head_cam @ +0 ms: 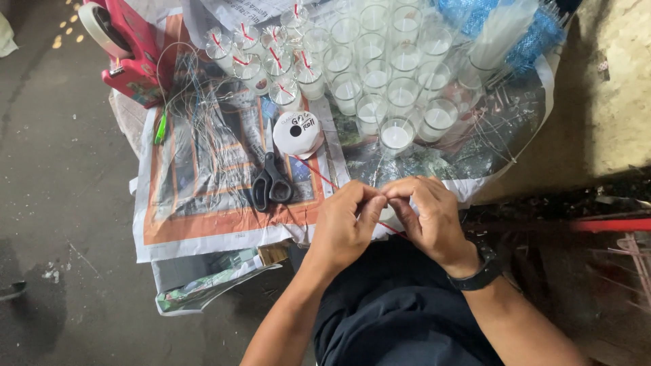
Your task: Tying red decorative string around the necks of small glass jars in a production setting.
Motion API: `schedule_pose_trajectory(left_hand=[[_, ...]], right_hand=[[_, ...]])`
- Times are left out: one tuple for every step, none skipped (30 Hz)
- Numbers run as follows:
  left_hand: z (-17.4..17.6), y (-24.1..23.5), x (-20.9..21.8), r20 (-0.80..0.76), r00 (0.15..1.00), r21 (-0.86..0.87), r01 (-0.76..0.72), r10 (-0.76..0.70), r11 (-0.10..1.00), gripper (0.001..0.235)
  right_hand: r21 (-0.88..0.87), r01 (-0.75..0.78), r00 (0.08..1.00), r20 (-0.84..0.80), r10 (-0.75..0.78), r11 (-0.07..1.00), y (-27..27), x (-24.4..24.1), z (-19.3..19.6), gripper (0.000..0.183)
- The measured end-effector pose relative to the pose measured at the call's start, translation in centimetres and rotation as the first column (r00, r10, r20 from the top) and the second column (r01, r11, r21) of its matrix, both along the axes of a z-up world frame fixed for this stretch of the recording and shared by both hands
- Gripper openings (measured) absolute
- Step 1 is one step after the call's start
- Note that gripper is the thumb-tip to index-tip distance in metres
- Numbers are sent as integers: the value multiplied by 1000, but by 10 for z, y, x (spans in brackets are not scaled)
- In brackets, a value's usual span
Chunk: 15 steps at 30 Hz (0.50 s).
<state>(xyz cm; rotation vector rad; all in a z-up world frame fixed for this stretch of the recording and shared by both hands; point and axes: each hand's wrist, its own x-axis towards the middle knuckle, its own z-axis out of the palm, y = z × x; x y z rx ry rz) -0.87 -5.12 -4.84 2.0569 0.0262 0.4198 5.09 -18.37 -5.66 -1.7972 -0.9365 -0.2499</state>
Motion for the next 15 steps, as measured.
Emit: schedule_pose_trajectory(left_hand=[[0, 1, -1, -1, 1000, -1, -1, 1, 1000, 14], [0, 3, 0, -92, 996, -137, -6, -7, 990, 15], [0, 5, 0, -181, 983, -271, -22, -28, 962, 16], [-1, 5, -1, -180, 983, -272, -28, -22, 962, 16], [-1, 5, -1, -198, 980, -298, -42, -18, 954, 16], [-2, 4, 0, -214, 977, -326, -52, -20, 944, 16], [-4, 3, -1, -212, 977, -330, -52, -20, 943, 16], [-6, 2, -1, -222, 975, -343, -63, -16, 937, 16], [-8, 1, -1, -233, 972, -356, -74, -12, 932, 17], [-6, 1, -1, -223, 974, -363, -58, -26, 930, 17], [-4, 1, -1, -234, 972, -326, -81, 3, 942, 17], [-3, 1, 0, -241, 970, -289, -100, 29, 952, 18], [-3, 0, 0, -230, 973, -297, -81, 11, 951, 18], [-4, 0, -2, -237, 970, -271, -120, 54, 955, 16], [-5, 0, -4, -242, 965, -246, -158, 98, 956, 14]], right_hand=[[-1, -1, 1000, -1, 1, 1000, -1, -2, -2, 10], [11, 10, 999, 46, -11, 1000, -1, -2, -4, 8], [23, 22, 995, 93, -24, 1000, -1, -3, -6, 8], [22, 16, 995, 94, -18, 1000, -1, -4, -8, 8], [16, 10, 990, 143, -12, 1000, -2, -5, -11, 11], [7, 10, 981, 193, -11, 1000, -3, -6, -13, 14], [3, 9, 981, 195, -9, 1000, -2, -7, -12, 14], [-8, 43, 981, 192, -41, 999, -1, -8, -10, 14], [-18, 77, 979, 189, -72, 997, -1, -9, -9, 15], [-25, 91, 976, 199, -84, 996, 2, -10, -2, 15], [-27, 102, 972, 215, -94, 994, 4, -11, 5, 11], [-30, 117, 967, 232, -107, 993, 6, -11, 12, 6], [-36, 133, 962, 244, -121, 990, 4, -10, 13, 6], [-44, 134, 965, 232, -120, 990, 3, -11, 13, 2], [-53, 134, 968, 220, -120, 990, 2, -11, 13, 4]])
